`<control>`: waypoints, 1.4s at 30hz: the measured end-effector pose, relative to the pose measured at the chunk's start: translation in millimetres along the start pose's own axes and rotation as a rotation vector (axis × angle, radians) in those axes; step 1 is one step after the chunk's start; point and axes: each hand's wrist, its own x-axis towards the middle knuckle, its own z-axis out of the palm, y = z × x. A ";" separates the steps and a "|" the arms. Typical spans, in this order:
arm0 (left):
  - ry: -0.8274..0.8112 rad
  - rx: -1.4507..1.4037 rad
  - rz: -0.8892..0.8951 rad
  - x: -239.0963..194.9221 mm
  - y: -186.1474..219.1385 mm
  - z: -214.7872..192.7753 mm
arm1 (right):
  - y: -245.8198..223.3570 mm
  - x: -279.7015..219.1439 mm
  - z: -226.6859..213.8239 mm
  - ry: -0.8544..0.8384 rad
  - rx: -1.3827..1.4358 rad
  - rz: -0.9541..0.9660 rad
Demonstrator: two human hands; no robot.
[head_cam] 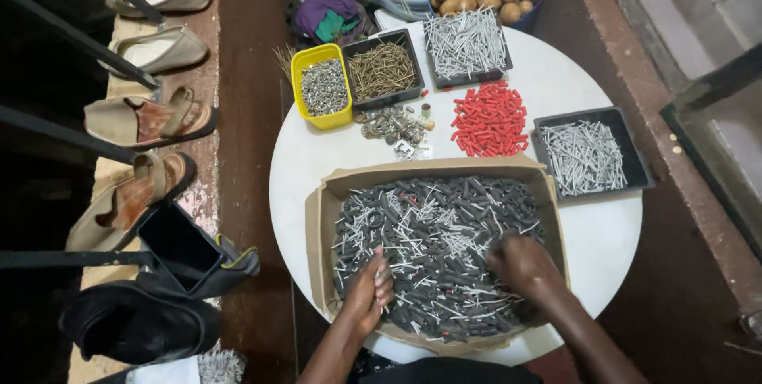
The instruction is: The person sorts a large quantity of mixed fasteners, including nails and plastic wall anchors, from a cardboard box. They use their hands to pick through the pile, separating red plastic anchors and other items, while various containers of sorted hardware are visible on the table.
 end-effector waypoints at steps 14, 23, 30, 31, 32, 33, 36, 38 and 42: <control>-0.007 -0.034 -0.060 11.0 -9.5 -6.1 | -16.8 22.7 47.0 0.220 0.024 -0.348; 0.048 -0.029 -0.064 15.8 -17.8 -1.2 | -34.6 19.4 46.7 0.175 -0.114 -0.241; -0.014 -0.080 -0.075 17.7 -14.2 -3.3 | -41.8 20.4 45.9 0.233 -0.123 -0.204; -0.017 -0.072 -0.079 17.2 -13.3 -2.6 | -49.7 18.0 39.9 0.150 -0.179 -0.097; -0.019 -0.071 -0.080 14.6 -8.8 1.7 | -40.5 28.5 50.3 0.151 -0.179 -0.095; -0.014 -0.048 -0.078 10.8 -5.1 5.2 | -31.2 38.2 61.6 0.221 -0.219 -0.174; 0.003 -0.037 -0.090 10.9 -4.4 6.3 | -15.0 49.0 76.9 0.295 -0.222 -0.282; 0.014 -0.051 -0.102 13.2 -6.9 6.7 | -8.5 47.1 77.7 0.301 -0.187 -0.311; 0.018 -0.038 -0.091 8.5 -0.9 6.8 | -16.6 35.9 70.9 0.255 -0.147 -0.298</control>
